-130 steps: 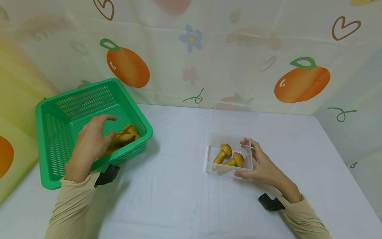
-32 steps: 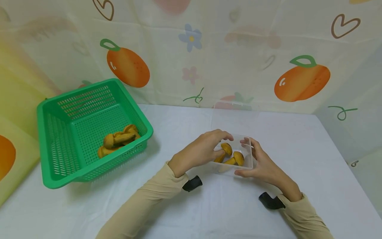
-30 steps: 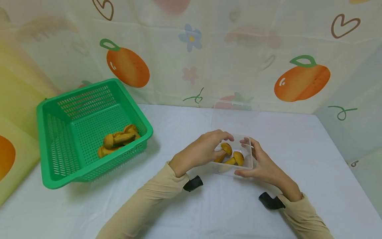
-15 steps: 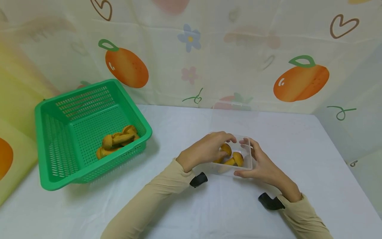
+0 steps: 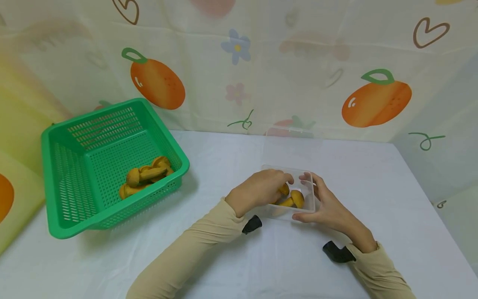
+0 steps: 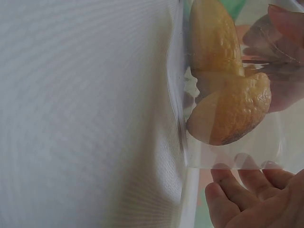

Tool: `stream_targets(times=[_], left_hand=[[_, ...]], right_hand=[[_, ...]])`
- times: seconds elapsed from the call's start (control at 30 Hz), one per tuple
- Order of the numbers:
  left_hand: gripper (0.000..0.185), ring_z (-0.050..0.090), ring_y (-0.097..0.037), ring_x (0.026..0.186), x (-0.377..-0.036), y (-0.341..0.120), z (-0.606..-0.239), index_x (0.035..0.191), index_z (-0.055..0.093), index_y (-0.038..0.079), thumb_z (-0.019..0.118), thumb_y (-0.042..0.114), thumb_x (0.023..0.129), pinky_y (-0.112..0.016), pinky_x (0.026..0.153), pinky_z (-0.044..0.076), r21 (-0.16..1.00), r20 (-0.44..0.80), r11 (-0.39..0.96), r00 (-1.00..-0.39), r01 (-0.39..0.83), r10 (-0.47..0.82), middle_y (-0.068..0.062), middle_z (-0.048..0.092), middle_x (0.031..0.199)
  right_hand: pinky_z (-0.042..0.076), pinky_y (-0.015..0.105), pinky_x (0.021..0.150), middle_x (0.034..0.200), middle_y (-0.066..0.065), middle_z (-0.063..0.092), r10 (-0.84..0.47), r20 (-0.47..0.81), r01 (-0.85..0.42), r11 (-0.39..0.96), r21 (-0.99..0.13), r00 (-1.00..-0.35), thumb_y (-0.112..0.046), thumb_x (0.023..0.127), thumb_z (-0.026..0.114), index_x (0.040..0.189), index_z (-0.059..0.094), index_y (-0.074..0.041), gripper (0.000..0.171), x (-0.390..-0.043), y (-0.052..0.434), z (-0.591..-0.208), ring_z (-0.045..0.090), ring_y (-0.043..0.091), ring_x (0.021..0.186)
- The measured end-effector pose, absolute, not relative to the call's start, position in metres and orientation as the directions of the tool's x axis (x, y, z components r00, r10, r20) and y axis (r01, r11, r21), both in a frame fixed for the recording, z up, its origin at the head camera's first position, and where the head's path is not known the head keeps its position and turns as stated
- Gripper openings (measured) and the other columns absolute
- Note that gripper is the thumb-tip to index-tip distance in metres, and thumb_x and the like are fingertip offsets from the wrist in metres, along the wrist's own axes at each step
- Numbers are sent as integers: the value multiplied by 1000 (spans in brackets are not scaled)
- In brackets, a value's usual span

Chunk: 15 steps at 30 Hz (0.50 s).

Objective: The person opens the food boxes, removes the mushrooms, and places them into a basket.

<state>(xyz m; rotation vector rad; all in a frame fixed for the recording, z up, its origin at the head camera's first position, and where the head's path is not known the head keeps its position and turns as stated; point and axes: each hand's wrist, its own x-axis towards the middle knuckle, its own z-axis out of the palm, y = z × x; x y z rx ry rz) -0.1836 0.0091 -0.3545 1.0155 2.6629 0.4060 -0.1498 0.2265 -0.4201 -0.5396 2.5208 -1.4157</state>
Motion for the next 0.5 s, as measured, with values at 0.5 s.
stream_targets(times=[0.5], left_hand=[[30, 57, -19, 103, -182, 7, -351, 118, 72, 9, 74, 18, 90, -26, 90, 49, 296, -145, 712, -707, 637, 692, -6, 63, 116]], right_hand=[[20, 69, 115, 154, 18, 31, -409, 7, -218, 471, -855, -912, -20, 73, 89, 152, 16, -5, 109, -150, 227, -420, 24, 46, 147]])
